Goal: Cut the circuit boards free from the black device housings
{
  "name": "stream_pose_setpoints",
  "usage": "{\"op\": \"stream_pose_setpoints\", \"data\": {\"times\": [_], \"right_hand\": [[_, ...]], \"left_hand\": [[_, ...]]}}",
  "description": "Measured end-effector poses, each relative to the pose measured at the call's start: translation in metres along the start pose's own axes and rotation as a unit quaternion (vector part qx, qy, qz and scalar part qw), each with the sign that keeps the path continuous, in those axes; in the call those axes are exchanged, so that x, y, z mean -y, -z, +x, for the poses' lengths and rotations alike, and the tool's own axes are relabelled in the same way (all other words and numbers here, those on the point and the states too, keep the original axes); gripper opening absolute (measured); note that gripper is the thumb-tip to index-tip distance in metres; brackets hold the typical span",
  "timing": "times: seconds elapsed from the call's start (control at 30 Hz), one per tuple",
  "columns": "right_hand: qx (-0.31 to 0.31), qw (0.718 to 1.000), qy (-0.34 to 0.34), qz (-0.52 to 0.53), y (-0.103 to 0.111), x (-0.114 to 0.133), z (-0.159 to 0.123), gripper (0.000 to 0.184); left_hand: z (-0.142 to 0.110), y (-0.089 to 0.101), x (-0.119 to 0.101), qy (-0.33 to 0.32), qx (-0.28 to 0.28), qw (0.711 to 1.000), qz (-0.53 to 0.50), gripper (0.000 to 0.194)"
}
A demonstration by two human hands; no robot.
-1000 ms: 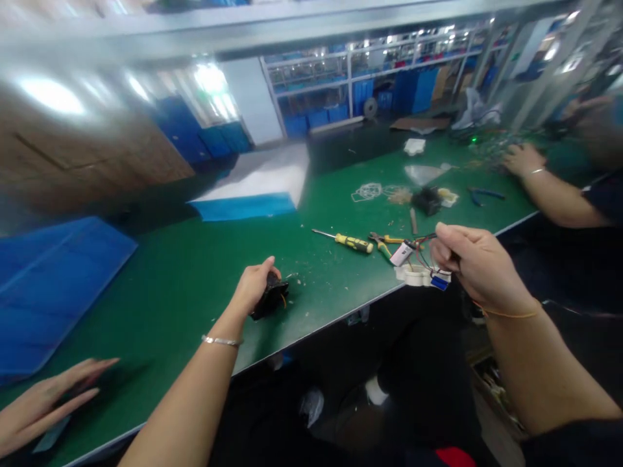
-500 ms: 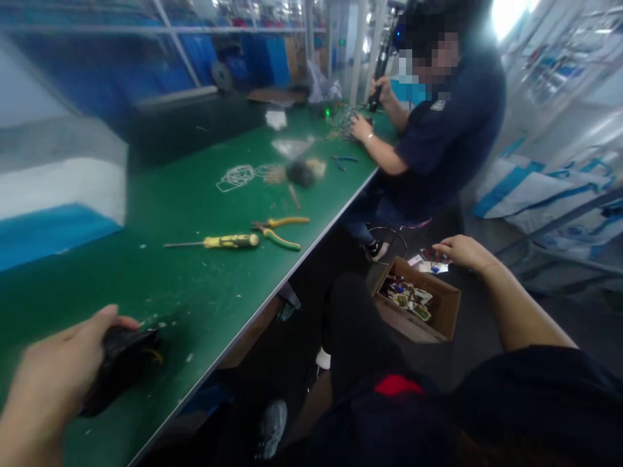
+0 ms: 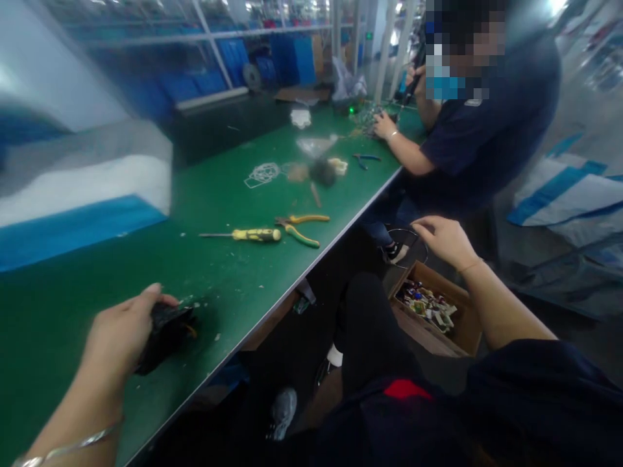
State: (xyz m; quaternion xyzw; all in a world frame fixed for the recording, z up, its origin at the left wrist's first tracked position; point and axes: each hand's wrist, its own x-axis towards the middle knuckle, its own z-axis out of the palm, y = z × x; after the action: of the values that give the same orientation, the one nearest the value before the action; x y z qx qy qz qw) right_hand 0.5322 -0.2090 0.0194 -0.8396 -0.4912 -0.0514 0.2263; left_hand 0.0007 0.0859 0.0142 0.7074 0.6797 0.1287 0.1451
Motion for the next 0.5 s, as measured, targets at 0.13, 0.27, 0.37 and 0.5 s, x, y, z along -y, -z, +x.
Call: {"op": "stream_pose_setpoints", "data": {"times": [0.13,0.27,0.37,0.5], "right_hand": [[0.037,0.976,0.153,0.149,-0.029,0.103,0.004,0.025],[0.11,0.914,0.289,0.263,-0.074,0.194,0.002,0.023],[0.157,0.872,0.336,0.319,-0.113,0.238,0.001,0.026],[0.148,0.887,0.321,0.297,-0.164,0.252,0.0,0.033]], "left_hand": [[-0.033,0.018,-0.031,0.02,0.012,0.988,-0.155,0.057],[-0.04,0.017,-0.035,-0.022,-0.011,0.979,-0.204,0.066],[-0.042,0.017,-0.025,-0.005,-0.052,0.979,-0.198,0.068],[-0.042,0.042,0.0,0.045,-0.166,0.971,-0.165,0.065]]}}
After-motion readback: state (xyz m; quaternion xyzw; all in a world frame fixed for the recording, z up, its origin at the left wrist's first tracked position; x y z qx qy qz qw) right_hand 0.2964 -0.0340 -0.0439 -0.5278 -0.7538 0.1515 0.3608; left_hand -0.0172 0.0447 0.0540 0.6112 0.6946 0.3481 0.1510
